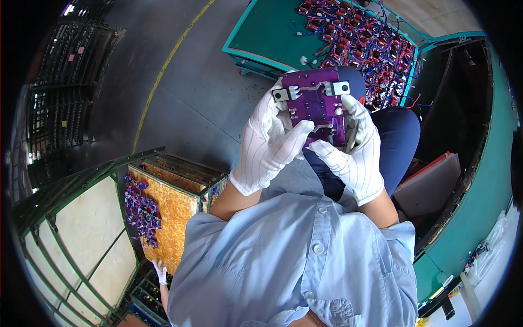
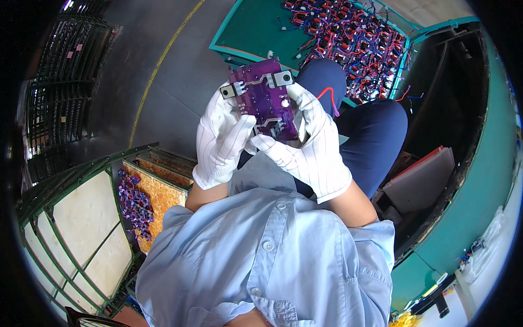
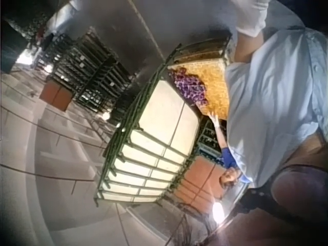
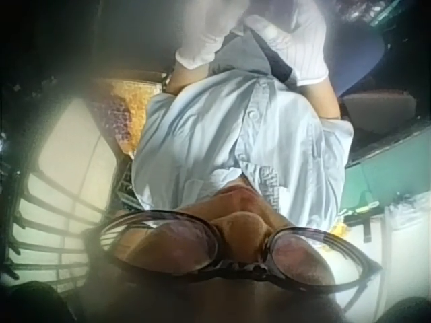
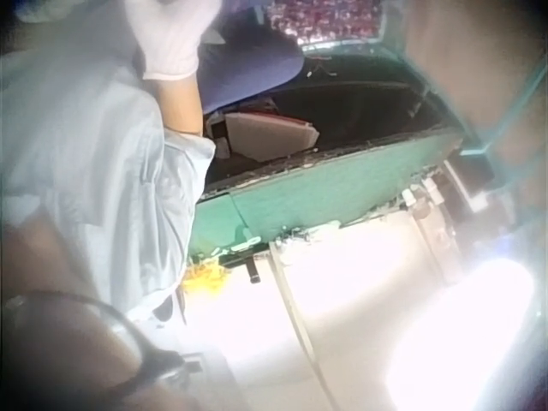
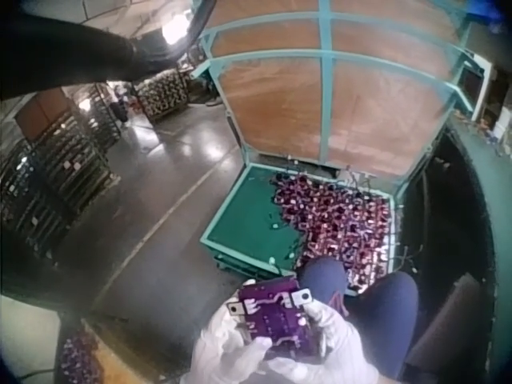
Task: The person assembles electronic components by attaching wires to circuit boards and inspecting the circuit boards by hand.
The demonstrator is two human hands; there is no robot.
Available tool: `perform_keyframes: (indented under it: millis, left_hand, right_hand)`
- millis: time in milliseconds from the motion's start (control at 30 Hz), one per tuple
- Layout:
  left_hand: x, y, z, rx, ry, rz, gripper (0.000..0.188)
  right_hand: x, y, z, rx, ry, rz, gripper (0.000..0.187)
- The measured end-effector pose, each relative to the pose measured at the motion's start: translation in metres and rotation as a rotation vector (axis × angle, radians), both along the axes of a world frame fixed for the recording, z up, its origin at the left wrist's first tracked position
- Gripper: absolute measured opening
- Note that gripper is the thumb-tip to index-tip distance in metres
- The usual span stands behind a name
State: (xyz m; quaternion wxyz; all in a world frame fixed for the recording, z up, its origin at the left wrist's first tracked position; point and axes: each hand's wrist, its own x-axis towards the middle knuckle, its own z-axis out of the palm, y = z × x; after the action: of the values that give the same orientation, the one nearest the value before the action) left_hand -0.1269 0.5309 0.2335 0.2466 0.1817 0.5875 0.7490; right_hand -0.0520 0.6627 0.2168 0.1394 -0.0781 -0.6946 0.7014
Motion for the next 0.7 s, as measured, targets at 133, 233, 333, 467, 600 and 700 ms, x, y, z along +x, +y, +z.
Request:
perform_keyframes:
  millis: [133,233,333,467,600,700]
  left_hand:
    - [0.006,0.001,0.003,0.098,-0.227,0.059,0.05]
    - [0.006,-0.001,0.003,0.128,-0.065,0.058,0.043]
    - [0.002,-0.002,0.002,0.139,-0.194,0.034,0.039]
    - [0.002,-0.007,-0.018,0.23,-0.132,0.043,0.039]
    - [-0.009,-0.01,-0.019,-0.058,-0.089,-0.039,0.072]
    - [-0.011,-0.007,-0.015,0.007,-0.166,-0.077,0.075]
  right_hand:
    - [0.001,-0.001,0.015,-0.378,-0.024,-0.018,0.062]
    - [0.002,0.009,0.008,-0.637,-0.047,-0.012,0.047]
    - [0.001,0.01,0.002,-0.664,-0.035,0.022,0.045]
    - [-0.002,0.011,-0.018,-0.764,0.019,0.055,0.045]
    - [-0.007,0.013,-0.033,-0.946,0.086,0.119,0.054]
    - [-0.01,0.009,-0.033,-0.879,0.01,-0.007,0.065]
